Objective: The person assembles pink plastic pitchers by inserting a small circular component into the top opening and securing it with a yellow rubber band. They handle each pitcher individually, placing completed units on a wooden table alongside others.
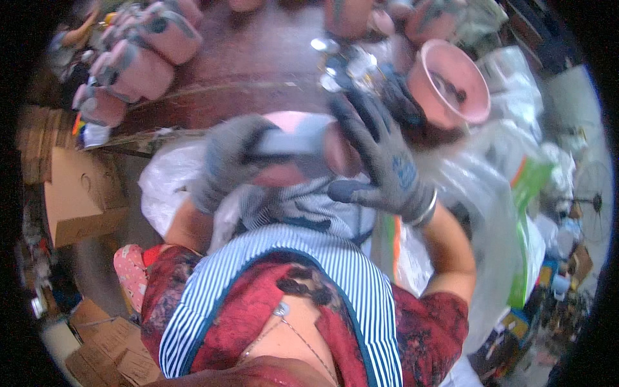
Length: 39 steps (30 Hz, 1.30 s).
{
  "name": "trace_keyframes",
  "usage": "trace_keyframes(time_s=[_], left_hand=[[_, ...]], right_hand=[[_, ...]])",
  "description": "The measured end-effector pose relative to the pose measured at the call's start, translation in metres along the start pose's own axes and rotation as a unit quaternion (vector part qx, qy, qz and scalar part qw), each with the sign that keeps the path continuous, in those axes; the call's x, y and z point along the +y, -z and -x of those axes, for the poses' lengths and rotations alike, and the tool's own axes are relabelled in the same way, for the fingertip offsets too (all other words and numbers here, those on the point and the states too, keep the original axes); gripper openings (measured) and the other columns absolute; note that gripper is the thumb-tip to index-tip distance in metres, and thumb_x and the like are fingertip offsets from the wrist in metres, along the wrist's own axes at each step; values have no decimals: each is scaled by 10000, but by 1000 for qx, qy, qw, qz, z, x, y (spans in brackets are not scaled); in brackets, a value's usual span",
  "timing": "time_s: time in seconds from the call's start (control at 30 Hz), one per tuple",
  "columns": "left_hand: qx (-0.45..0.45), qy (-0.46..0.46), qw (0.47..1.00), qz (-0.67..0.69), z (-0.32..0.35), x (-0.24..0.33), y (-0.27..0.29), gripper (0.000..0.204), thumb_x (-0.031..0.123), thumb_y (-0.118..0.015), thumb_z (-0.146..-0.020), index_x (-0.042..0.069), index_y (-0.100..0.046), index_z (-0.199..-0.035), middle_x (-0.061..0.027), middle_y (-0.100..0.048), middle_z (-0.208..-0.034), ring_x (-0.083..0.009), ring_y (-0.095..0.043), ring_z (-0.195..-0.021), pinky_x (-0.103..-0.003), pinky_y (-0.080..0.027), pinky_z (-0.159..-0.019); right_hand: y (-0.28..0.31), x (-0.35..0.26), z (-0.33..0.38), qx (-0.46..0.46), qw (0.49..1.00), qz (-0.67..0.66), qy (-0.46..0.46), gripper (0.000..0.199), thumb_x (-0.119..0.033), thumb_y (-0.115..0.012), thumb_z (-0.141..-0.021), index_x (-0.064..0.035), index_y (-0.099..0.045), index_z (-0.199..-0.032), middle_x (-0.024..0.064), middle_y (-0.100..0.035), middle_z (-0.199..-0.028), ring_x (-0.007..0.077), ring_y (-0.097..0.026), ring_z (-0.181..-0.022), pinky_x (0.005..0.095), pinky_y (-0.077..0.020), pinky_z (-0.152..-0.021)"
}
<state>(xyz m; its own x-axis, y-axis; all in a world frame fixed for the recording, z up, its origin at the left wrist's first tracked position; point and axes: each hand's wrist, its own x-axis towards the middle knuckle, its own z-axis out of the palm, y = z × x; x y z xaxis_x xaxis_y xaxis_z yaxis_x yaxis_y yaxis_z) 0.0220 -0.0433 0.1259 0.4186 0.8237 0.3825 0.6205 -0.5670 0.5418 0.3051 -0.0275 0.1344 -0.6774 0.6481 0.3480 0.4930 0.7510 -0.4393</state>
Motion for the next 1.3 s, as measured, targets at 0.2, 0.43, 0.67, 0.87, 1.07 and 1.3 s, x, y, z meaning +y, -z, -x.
trace_keyframes(time_s=[0.2,0.43,0.67,0.87,1.07,1.3], left_hand=[[-10,72,989,126,1,15,-27,366,206,-816,-703,59,-667,-1003,-117,-680,-876,-266,-675,-777,-339,-521,-700],[18,28,998,56,20,35,-82,376,240,-803,-712,49,-659,-1002,-141,-656,-850,-287,-659,-735,-364,-523,-685],[-80,64,976,194,7,2,-51,351,259,-770,-769,52,-640,-1022,-138,-686,-917,-262,-693,-827,-323,-522,-752],[-5,-97,991,-95,6,37,-95,374,335,-770,-718,103,-649,-985,-93,-647,-863,-277,-654,-775,-395,-516,-684],[-47,7,997,53,3,11,-50,413,217,-787,-698,61,-654,-1057,-116,-673,-938,-298,-666,-849,-385,-534,-765],[-92,21,974,206,0,0,-45,439,267,-799,-692,76,-665,-1064,-159,-672,-911,-329,-676,-815,-386,-534,-742]], right_hand=[[-19,17,1,3,994,-62,89,632,-379,-614,-861,-51,-505,-1390,243,-495,-1382,426,-480,-1238,500,-371,-1043],[-76,53,47,106,899,-345,-249,537,-292,-524,-995,16,-417,-1422,217,-401,-1485,276,-417,-1370,367,-329,-1126],[-5,17,32,-18,977,77,197,585,-367,-539,-934,-45,-463,-1417,255,-485,-1380,430,-501,-1245,519,-410,-1031],[-77,70,49,103,950,-161,-249,447,-252,-477,-1026,39,-464,-1365,230,-484,-1360,277,-466,-1289,386,-326,-1110],[-50,26,58,96,941,-266,-187,813,-289,-648,-916,13,-209,-1529,202,-262,-1576,283,-221,-1472,381,-179,-1191],[-20,21,47,-22,995,-91,24,933,-349,-766,-646,-24,-437,-1456,223,-433,-1460,429,-379,-1342,485,-289,-1125]])
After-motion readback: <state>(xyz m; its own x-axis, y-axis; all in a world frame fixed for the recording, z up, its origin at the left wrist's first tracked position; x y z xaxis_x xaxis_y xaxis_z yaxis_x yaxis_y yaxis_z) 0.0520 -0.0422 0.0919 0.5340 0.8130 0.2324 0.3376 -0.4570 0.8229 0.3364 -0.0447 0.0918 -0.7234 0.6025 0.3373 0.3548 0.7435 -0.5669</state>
